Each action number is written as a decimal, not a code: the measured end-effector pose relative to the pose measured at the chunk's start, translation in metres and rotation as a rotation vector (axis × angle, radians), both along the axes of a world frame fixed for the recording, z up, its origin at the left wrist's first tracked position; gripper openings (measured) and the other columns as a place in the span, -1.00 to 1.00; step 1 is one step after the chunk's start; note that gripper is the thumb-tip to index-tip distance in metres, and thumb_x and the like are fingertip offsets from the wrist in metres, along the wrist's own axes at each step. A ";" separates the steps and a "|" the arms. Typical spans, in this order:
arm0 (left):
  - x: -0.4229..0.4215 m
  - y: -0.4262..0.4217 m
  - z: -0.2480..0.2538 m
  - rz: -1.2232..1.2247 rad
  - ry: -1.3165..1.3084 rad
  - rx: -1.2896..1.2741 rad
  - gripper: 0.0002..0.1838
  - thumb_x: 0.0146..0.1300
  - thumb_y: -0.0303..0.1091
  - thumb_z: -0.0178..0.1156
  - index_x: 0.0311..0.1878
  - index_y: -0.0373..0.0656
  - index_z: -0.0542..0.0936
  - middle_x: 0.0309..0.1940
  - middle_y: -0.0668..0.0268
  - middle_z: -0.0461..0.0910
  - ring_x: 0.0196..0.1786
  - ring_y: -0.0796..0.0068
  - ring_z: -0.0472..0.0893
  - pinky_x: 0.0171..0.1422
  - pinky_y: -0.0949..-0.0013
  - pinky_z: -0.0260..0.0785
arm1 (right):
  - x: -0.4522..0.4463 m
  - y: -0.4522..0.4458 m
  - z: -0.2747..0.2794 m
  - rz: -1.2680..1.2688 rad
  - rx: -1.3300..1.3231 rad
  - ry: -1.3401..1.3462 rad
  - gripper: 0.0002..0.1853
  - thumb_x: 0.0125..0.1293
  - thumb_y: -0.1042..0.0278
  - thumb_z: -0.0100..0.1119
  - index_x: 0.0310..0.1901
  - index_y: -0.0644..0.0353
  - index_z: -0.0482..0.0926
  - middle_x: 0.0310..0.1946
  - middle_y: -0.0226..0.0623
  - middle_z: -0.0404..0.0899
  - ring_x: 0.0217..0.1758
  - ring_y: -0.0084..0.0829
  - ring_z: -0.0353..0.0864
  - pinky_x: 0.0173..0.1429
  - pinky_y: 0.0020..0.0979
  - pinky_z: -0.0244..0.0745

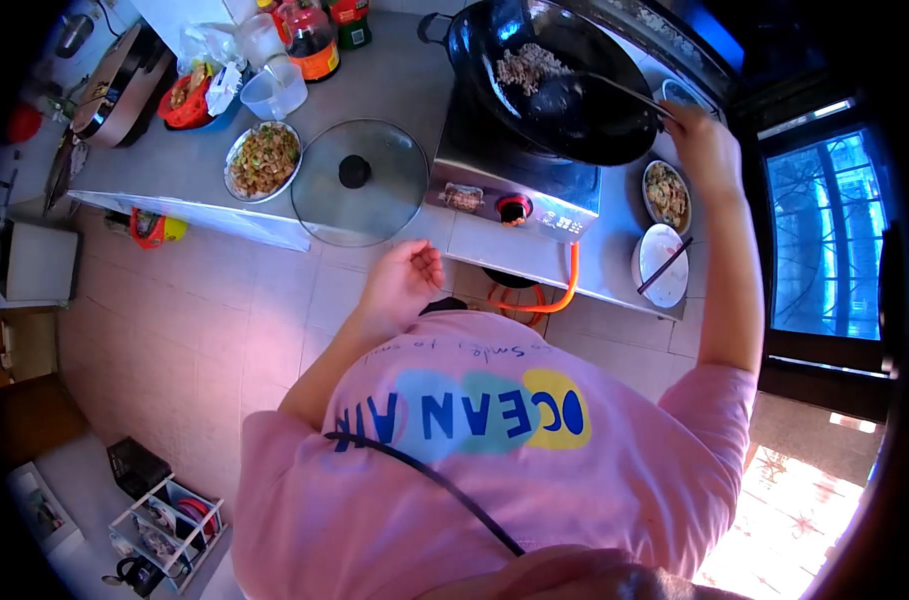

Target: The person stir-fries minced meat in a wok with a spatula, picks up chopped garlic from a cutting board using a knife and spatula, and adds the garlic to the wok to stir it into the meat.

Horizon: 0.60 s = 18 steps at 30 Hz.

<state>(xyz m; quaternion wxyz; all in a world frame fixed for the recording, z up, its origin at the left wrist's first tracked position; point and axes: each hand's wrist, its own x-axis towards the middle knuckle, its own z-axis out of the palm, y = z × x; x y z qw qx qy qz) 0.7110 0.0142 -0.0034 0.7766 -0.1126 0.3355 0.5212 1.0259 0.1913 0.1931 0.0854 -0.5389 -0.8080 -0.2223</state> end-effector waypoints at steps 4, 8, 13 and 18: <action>-0.006 -0.003 -0.016 0.028 0.002 0.008 -0.90 0.24 -0.39 0.07 -0.30 -0.22 0.45 -0.43 0.28 0.49 -0.38 0.45 0.48 -0.29 0.41 0.39 | 0.016 -0.025 0.035 0.041 -0.081 -0.038 -0.80 0.20 0.31 0.12 -0.14 0.01 0.63 -0.33 -0.21 0.60 -0.26 -0.21 0.61 -0.22 -0.27 0.50; -0.001 -0.006 -0.019 -0.006 -0.062 -0.006 -0.90 0.23 -0.39 0.08 -0.31 -0.21 0.45 -0.43 0.28 0.49 -0.38 0.45 0.48 -0.29 0.41 0.39 | -0.001 0.017 0.006 -0.070 0.003 -0.119 -0.80 0.22 0.24 0.10 -0.21 0.06 0.65 -0.39 -0.19 0.61 -0.25 -0.17 0.61 -0.16 -0.23 0.50; 0.004 -0.001 -0.007 0.018 -0.003 -0.048 -0.92 0.21 -0.42 0.07 -0.35 -0.22 0.46 -0.46 0.28 0.46 -0.38 0.45 0.46 -0.26 0.45 0.38 | 0.017 0.080 0.054 -0.592 -0.695 0.299 -0.76 0.25 0.29 0.07 -0.50 0.21 0.59 -0.56 -0.26 0.56 -0.57 -0.50 0.56 -0.61 -0.55 0.35; 0.004 -0.010 -0.024 0.048 -0.121 -0.055 -0.91 0.21 -0.40 0.10 -0.32 -0.22 0.45 -0.44 0.27 0.48 -0.39 0.44 0.48 -0.29 0.42 0.38 | 0.060 0.147 -0.030 -0.403 -0.886 1.142 -0.74 0.27 0.31 0.08 -0.53 0.23 0.55 -0.75 -0.43 0.42 -0.81 -0.68 0.23 -0.76 -0.69 0.07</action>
